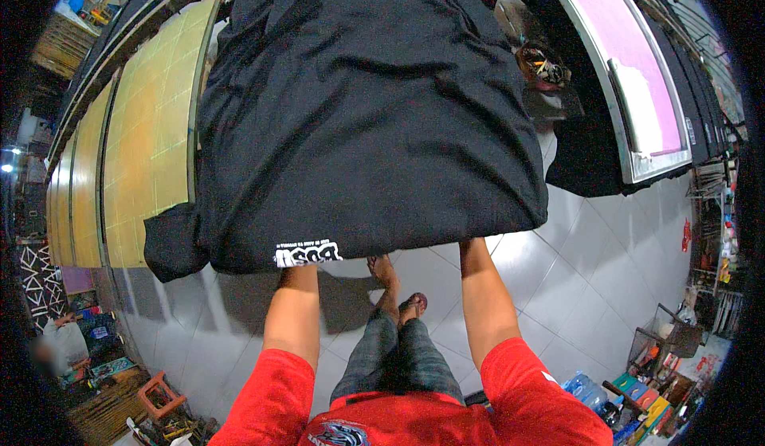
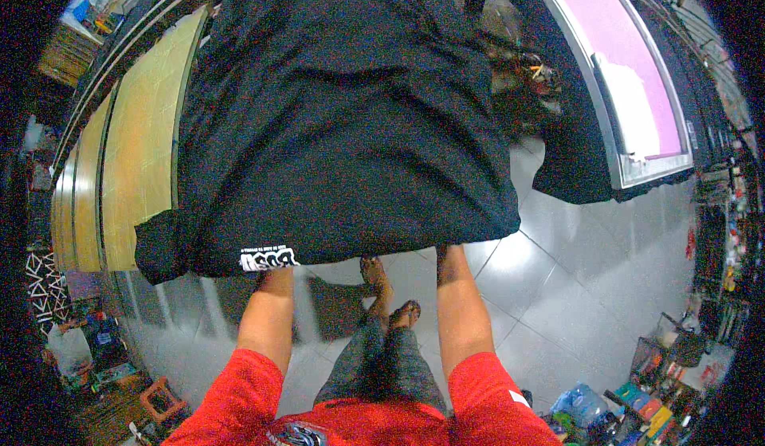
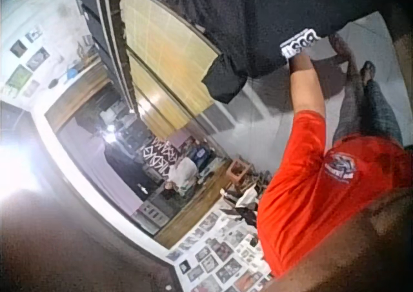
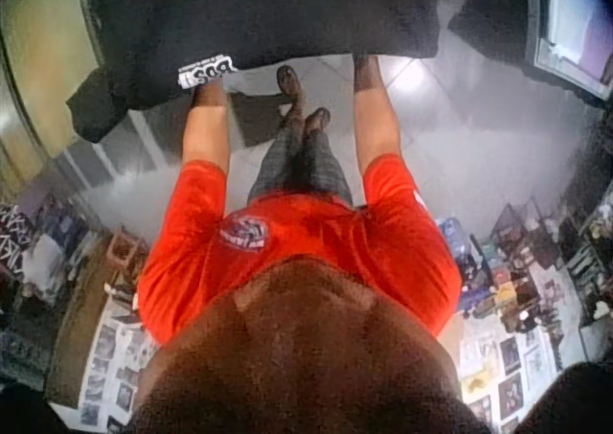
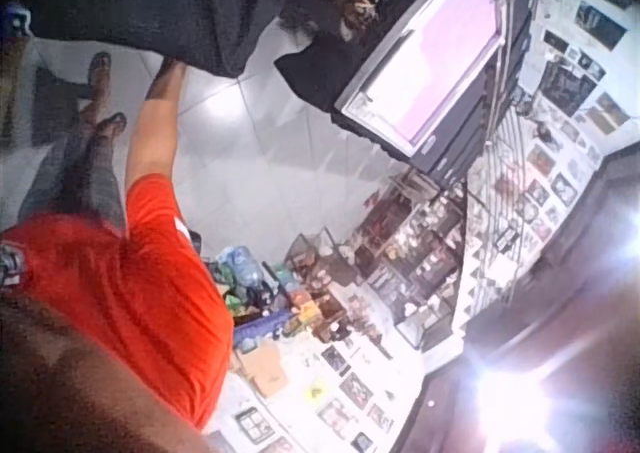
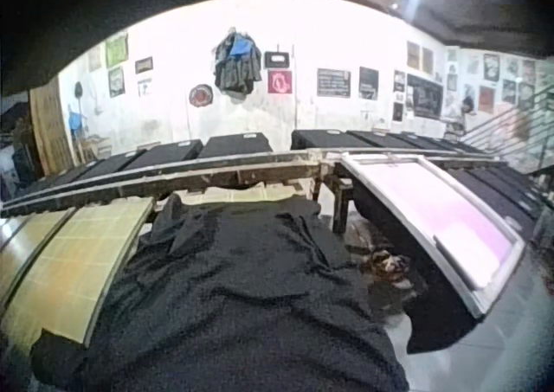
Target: The person pulls a black t-shirt onto a printing pallet by hand, aligns a screen printing frame over it, and uses a squeegee to spread white ink across the screen. They then peel the t-shirt off the pallet and carry it to a table, laying it flat.
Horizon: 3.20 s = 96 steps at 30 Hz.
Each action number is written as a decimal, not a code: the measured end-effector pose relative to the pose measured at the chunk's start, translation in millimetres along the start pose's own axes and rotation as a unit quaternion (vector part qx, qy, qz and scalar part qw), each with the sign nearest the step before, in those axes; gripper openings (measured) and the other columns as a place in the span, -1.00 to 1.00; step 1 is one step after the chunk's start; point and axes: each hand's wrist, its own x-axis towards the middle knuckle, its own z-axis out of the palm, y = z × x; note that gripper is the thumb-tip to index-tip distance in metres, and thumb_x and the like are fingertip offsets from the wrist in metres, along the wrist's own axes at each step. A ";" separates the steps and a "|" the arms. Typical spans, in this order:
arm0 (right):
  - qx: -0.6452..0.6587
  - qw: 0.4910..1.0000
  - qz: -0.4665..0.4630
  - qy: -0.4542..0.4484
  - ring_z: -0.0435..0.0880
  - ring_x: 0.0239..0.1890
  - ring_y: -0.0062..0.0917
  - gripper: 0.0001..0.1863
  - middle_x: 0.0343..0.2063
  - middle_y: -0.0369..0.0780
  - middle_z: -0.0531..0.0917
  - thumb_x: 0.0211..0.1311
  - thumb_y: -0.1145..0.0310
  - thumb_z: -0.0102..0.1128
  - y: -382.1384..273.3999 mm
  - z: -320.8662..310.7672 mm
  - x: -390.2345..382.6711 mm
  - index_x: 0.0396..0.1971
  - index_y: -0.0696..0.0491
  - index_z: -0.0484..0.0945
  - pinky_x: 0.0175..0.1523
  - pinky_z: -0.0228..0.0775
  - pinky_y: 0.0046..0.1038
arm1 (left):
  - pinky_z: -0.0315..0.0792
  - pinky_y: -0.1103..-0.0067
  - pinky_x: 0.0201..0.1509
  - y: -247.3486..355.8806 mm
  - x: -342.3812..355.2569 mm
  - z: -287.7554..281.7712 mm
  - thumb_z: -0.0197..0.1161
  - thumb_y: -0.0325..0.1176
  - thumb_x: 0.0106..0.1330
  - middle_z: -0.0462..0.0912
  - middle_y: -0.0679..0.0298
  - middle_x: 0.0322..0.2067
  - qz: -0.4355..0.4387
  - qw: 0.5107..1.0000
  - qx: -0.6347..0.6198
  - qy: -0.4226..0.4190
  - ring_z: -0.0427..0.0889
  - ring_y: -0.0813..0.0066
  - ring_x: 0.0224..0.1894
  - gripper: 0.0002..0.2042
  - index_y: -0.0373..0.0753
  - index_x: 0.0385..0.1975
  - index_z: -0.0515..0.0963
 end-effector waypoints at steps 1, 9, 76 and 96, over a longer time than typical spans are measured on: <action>-0.005 1.000 -0.006 0.000 0.39 0.08 -0.19 -0.47 0.09 -0.11 0.41 0.28 0.04 -0.06 2.1 1.8 2.8 0.12 0.09 0.31 0.18 0.27 -0.15 | 0.22 0.12 0.20 1.2 -0.4 -1.0 -0.16 0.19 0.24 0.35 0.21 0.14 -0.004 1.000 0.003 0.001 0.35 0.14 0.13 -0.40 -0.07 0.15 0.28; -0.035 0.997 0.055 0.028 0.44 0.03 -0.22 -0.48 0.04 -0.12 0.46 0.25 0.02 -0.03 4.1 1.0 -44.0 0.07 0.10 0.36 0.16 0.29 -0.15 | 0.17 0.12 0.24 -8.7 -85.6 -16.0 -0.15 0.26 0.20 0.28 0.21 0.19 -0.019 0.996 0.041 0.072 0.29 0.13 0.17 -0.32 -0.06 0.22 0.19; -0.344 0.637 0.395 -0.566 0.48 -0.05 -0.27 -0.41 -0.05 -0.13 0.50 0.14 0.01 0.02 350.0 411.7 -918.0 0.06 0.13 0.35 0.07 0.33 -0.24 | 0.38 0.41 0.06 334.5 -1029.4 103.3 0.12 -0.43 0.14 0.49 0.13 -0.06 0.717 0.473 -0.097 0.503 0.51 0.29 -0.06 -0.61 -0.32 0.01 0.37; -0.240 0.421 0.516 -0.706 0.53 -0.11 -0.43 -0.52 -0.11 -0.15 0.54 0.19 0.10 0.03 741.8 593.5 -1298.2 -0.02 0.15 0.41 0.03 0.40 -0.39 | 0.41 0.38 0.03 629.1 -1173.5 -12.6 0.01 -0.05 0.25 0.52 0.08 -0.11 0.738 0.051 -0.101 0.665 0.52 0.22 -0.08 -0.52 -0.36 -0.03 0.40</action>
